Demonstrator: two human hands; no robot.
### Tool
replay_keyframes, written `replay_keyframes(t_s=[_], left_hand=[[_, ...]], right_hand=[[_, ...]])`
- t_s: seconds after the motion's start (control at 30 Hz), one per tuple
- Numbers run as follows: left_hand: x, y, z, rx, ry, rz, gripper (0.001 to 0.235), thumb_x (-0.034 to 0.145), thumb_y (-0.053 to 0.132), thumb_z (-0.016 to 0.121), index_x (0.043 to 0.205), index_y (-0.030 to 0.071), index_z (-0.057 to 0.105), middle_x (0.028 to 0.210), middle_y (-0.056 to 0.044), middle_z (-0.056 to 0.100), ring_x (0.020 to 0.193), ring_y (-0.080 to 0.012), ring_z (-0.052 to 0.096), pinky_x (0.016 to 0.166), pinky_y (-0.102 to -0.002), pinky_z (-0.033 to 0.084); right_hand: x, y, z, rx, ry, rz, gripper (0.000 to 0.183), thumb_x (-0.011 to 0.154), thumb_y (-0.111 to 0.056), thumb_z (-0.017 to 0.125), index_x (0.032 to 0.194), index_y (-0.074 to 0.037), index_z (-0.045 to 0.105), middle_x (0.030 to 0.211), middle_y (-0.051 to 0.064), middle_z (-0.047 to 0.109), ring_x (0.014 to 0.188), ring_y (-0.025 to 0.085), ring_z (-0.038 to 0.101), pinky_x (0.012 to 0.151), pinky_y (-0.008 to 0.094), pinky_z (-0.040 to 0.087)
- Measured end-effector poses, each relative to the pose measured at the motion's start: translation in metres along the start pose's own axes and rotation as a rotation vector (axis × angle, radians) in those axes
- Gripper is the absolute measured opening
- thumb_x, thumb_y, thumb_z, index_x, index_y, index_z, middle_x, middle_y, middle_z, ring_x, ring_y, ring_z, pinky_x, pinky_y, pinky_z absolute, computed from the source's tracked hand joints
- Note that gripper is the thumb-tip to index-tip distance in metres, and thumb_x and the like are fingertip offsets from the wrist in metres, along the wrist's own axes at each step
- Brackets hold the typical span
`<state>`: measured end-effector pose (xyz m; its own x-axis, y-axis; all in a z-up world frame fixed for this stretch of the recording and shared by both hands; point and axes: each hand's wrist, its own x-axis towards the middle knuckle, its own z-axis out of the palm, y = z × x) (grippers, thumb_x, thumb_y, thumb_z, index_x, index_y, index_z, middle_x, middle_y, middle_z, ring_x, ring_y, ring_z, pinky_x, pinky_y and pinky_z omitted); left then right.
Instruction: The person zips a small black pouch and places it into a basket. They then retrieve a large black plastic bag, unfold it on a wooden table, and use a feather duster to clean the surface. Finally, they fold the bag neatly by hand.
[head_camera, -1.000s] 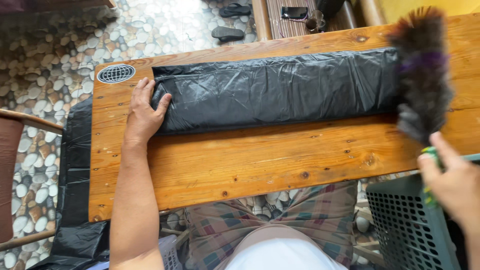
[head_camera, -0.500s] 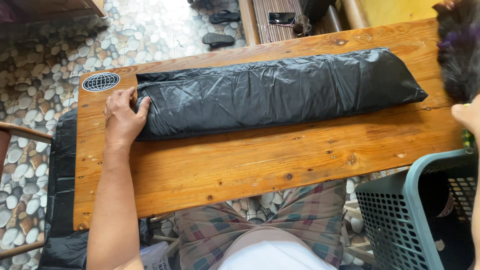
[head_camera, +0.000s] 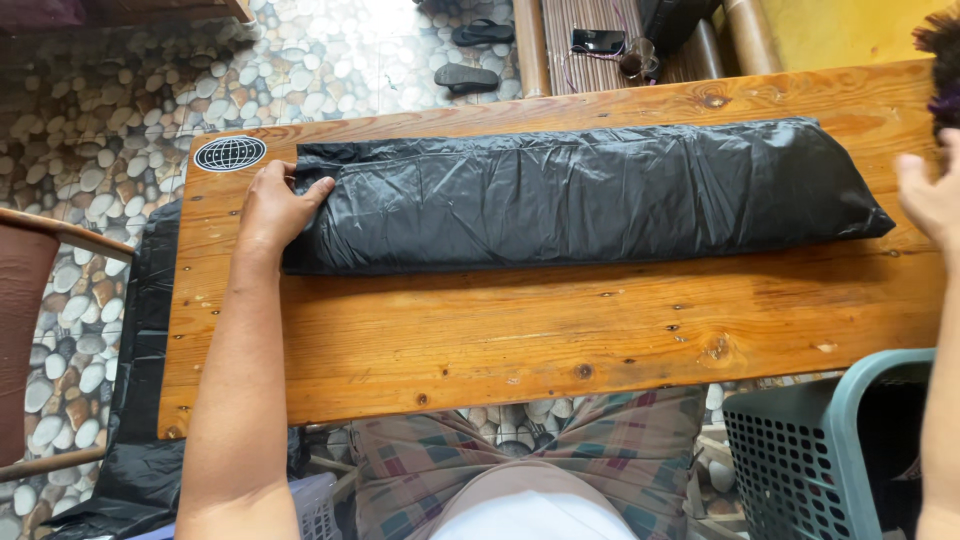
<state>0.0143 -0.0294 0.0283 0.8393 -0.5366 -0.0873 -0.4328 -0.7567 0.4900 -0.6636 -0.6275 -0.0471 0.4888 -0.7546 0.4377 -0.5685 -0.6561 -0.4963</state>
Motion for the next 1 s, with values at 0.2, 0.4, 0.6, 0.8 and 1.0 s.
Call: replay_keyframes(t_s=[0.2, 0.4, 0.6, 0.8, 1.0], left_hand=[[0.005, 0.000, 0.001, -0.088, -0.009, 0.002, 0.059, 0.090, 0.045, 0.079, 0.130, 0.007, 0.057, 0.131, -0.013, 0.061, 0.117, -0.0282, 0.059, 0.094, -0.043, 0.047], [-0.008, 0.018, -0.010, -0.311, -0.038, -0.079, 0.036, 0.092, 0.033, 0.077, 0.113, 0.014, 0.055, 0.112, -0.002, 0.067, 0.101, -0.0163, 0.062, 0.087, -0.033, 0.048], [-0.003, 0.009, -0.005, -0.536, -0.111, 0.028, 0.027, 0.093, 0.020, 0.071, 0.117, 0.008, 0.073, 0.111, 0.002, 0.074, 0.099, -0.0071, 0.066, 0.086, -0.023, 0.054], [-0.016, 0.006, -0.028, -0.798, -0.206, 0.052, 0.033, 0.093, 0.014, 0.069, 0.125, 0.012, 0.069, 0.119, 0.004, 0.072, 0.107, -0.0047, 0.064, 0.094, -0.019, 0.053], [-0.039, 0.009, -0.060, -0.963, -0.259, 0.201, 0.036, 0.094, 0.014, 0.070, 0.130, 0.010, 0.065, 0.128, -0.001, 0.070, 0.119, -0.0096, 0.065, 0.106, -0.022, 0.056]], right_hand=[[0.029, -0.152, -0.003, -0.096, -0.359, 0.390, 0.087, 0.101, -0.055, 0.072, 0.158, 0.006, 0.048, 0.125, 0.013, 0.065, 0.117, 0.026, 0.059, 0.103, 0.039, 0.039], [0.039, -0.194, -0.002, 0.105, -0.491, 0.610, 0.064, 0.091, -0.043, 0.078, 0.138, -0.002, 0.062, 0.127, 0.012, 0.066, 0.115, 0.019, 0.059, 0.094, 0.031, 0.043], [0.042, -0.146, 0.014, 0.359, -0.545, 0.715, 0.035, 0.091, -0.025, 0.079, 0.122, -0.012, 0.070, 0.108, 0.006, 0.072, 0.092, 0.015, 0.067, 0.080, 0.029, 0.055], [0.041, -0.118, 0.010, 0.322, -0.555, 0.566, 0.034, 0.086, -0.026, 0.077, 0.118, -0.018, 0.066, 0.093, 0.001, 0.066, 0.074, 0.014, 0.060, 0.055, 0.025, 0.037], [0.038, -0.117, 0.003, 0.325, -0.565, 0.426, 0.036, 0.090, -0.012, 0.074, 0.125, -0.010, 0.066, 0.103, 0.010, 0.067, 0.088, 0.025, 0.066, 0.067, 0.036, 0.051]])
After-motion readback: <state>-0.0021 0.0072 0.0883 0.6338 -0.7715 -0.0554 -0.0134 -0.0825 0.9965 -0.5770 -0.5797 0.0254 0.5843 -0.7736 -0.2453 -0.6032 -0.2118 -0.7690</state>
